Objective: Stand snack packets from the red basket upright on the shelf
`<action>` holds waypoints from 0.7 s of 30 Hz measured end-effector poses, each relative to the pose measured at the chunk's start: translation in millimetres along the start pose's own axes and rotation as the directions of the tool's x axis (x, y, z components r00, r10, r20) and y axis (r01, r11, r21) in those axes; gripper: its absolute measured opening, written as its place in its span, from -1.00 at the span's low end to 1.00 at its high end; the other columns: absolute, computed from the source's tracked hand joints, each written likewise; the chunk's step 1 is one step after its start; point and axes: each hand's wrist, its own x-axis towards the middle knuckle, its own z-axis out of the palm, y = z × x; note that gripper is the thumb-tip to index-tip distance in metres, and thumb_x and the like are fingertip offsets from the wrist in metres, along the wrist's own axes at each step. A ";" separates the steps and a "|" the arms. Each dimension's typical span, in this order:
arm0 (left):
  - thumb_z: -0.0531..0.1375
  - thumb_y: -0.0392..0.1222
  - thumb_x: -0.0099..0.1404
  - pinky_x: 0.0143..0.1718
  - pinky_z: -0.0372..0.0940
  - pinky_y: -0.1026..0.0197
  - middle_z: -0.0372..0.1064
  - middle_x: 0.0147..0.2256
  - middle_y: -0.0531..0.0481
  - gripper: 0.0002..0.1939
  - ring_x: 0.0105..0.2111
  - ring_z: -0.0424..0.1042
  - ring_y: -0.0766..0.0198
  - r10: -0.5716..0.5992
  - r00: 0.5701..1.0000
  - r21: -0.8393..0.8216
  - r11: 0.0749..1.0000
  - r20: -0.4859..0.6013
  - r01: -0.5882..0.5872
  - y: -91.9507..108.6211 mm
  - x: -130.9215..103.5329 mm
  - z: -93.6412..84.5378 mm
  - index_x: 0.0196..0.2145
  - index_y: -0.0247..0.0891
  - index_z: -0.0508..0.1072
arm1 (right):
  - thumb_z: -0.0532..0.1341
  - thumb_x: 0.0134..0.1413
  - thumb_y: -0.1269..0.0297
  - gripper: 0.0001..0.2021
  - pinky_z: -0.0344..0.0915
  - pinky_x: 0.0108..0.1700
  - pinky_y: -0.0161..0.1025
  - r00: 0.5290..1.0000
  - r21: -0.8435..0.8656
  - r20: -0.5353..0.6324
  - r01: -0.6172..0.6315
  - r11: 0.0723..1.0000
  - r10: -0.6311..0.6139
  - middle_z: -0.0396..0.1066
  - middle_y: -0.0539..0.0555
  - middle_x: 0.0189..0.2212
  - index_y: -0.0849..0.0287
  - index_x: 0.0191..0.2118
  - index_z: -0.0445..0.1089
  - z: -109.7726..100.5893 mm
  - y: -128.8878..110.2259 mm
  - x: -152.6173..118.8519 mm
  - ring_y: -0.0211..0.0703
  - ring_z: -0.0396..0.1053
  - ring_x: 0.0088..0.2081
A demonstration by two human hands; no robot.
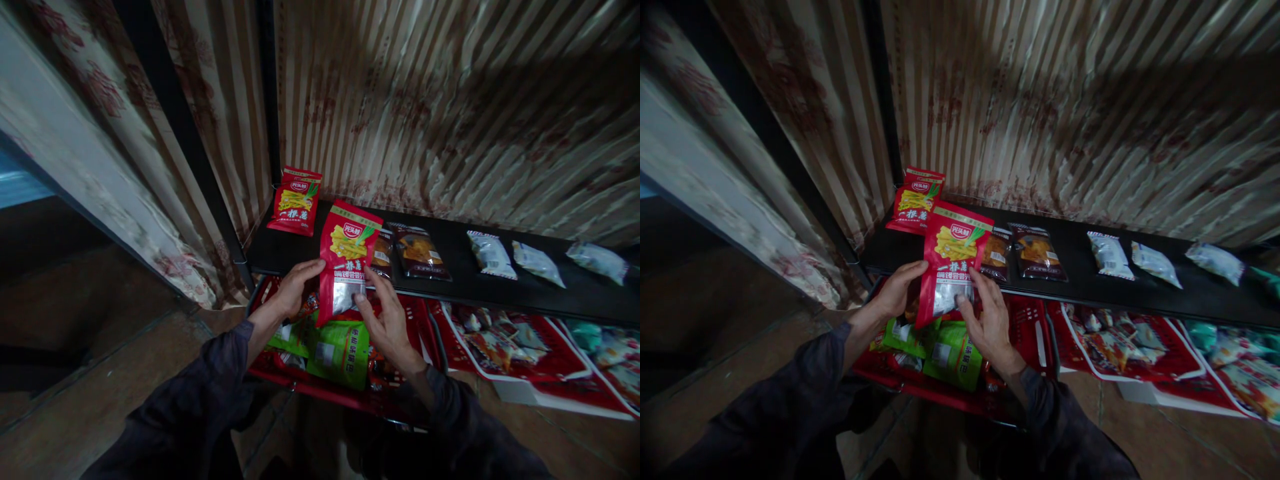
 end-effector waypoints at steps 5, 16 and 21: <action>0.38 0.19 0.02 -0.18 0.37 0.09 0.58 -0.21 -0.18 -0.46 -0.10 0.50 -0.07 0.013 0.993 0.029 0.999 0.120 -0.017 0.6 -5.2 3.6 -0.22 -0.33 0.62 | 0.21 0.18 0.11 -0.46 0.19 0.24 0.09 0.999 0.118 0.031 -0.047 0.992 0.043 0.32 0.14 0.20 0.02 0.27 0.24 -1.4 -9.0 -3.7 0.08 0.27 0.21; 0.44 -0.06 0.05 0.10 0.23 0.07 0.39 0.09 -0.14 -0.65 0.14 0.31 0.00 0.169 0.955 0.296 0.925 0.244 -0.240 -11.0 -5.0 7.1 -0.18 -0.18 0.63 | 0.39 -0.08 -0.06 -0.21 0.23 0.25 0.01 0.925 0.602 0.270 -0.380 0.703 0.268 0.33 0.10 0.21 0.02 0.27 0.19 4.7 -10.9 -8.4 0.06 0.29 0.22; 0.42 -0.12 0.06 -0.10 0.31 0.16 0.35 0.11 -0.15 -0.67 0.09 0.34 0.02 0.180 0.957 0.424 0.866 0.228 -0.264 -15.2 -5.6 9.1 -0.17 -0.15 0.62 | 0.42 -0.09 0.08 -0.33 0.22 0.25 0.02 0.908 0.592 0.286 -0.418 0.689 0.305 0.45 0.10 0.09 0.03 0.18 0.29 8.9 -11.3 -6.9 0.04 0.34 0.17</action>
